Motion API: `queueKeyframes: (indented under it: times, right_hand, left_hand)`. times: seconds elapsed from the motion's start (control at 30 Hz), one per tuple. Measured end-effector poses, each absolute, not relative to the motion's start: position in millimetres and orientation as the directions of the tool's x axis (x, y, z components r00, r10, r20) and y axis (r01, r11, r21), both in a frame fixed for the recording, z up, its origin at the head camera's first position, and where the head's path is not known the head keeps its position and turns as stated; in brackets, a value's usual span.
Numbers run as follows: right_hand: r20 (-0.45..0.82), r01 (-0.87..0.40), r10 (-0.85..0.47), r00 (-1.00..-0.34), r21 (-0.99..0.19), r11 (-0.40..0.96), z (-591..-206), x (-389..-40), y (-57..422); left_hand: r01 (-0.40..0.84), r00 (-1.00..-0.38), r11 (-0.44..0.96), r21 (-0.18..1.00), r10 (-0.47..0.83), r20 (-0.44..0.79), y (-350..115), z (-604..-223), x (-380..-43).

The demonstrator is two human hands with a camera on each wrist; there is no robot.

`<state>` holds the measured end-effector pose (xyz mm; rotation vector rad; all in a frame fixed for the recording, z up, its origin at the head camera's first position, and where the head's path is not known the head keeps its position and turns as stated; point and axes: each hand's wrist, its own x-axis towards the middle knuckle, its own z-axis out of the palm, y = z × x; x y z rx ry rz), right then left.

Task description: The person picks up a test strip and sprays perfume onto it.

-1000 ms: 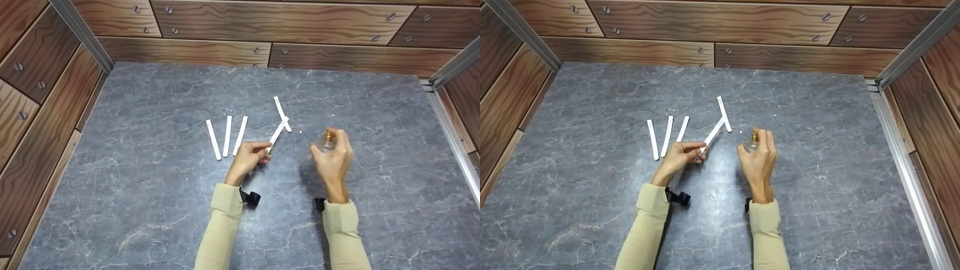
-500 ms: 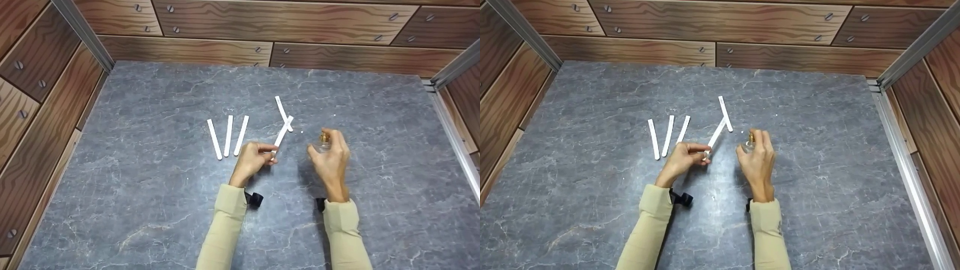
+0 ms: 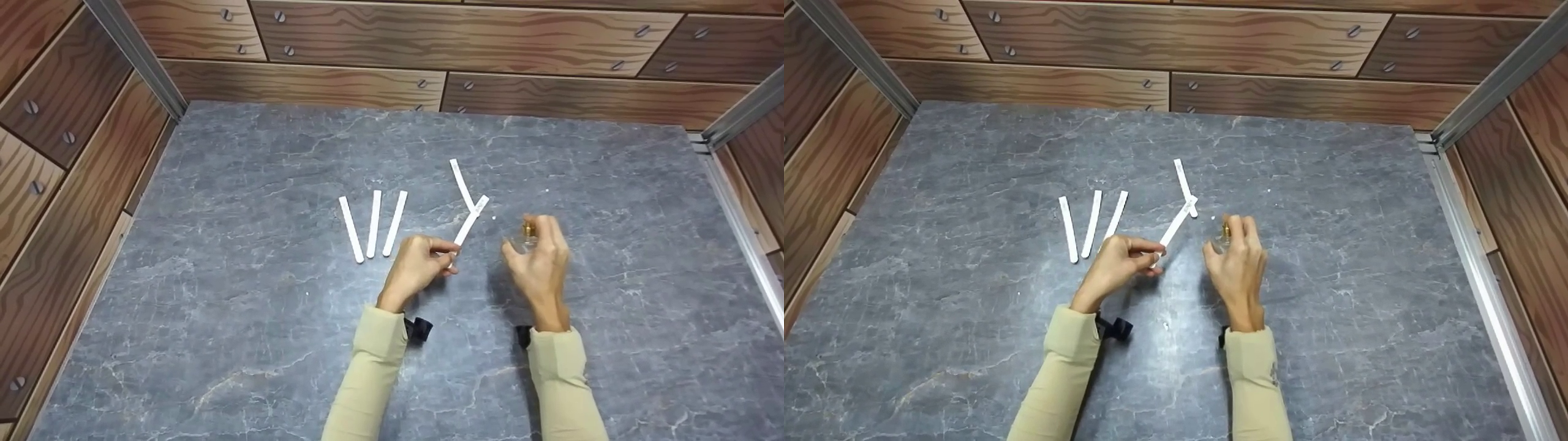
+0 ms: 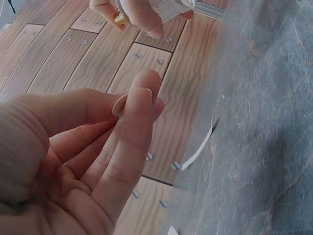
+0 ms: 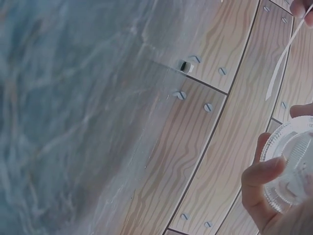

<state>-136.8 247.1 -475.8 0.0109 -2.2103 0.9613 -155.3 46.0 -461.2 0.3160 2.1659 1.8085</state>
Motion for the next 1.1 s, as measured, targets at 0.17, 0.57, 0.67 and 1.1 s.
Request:
queueKeyframes:
  times: [0.17,0.57,0.67,1.1]
  right_hand:
    - [0.609,-0.265,0.266,-0.747,-0.640,0.721,-474.1,-137.8,247.2]
    - [0.599,-0.264,0.262,-0.756,-0.646,0.716,-471.7,-136.9,247.4]
    - [0.599,-0.261,0.277,-0.752,-0.655,0.709,-471.5,-136.9,247.0]
    - [0.575,-0.239,0.306,-0.759,-0.683,0.690,-466.4,-134.3,245.4]
  left_hand:
    - [-0.028,-0.928,0.174,0.984,0.360,-0.090,45.9,-459.7,-154.6]
    - [-0.022,-0.925,0.166,0.986,0.372,-0.084,45.4,-460.1,-154.3]
    - [-0.023,-0.924,0.164,0.986,0.372,-0.084,45.3,-460.3,-154.3]
    - [-0.026,-0.925,0.175,0.984,0.369,-0.090,45.7,-459.3,-154.9]
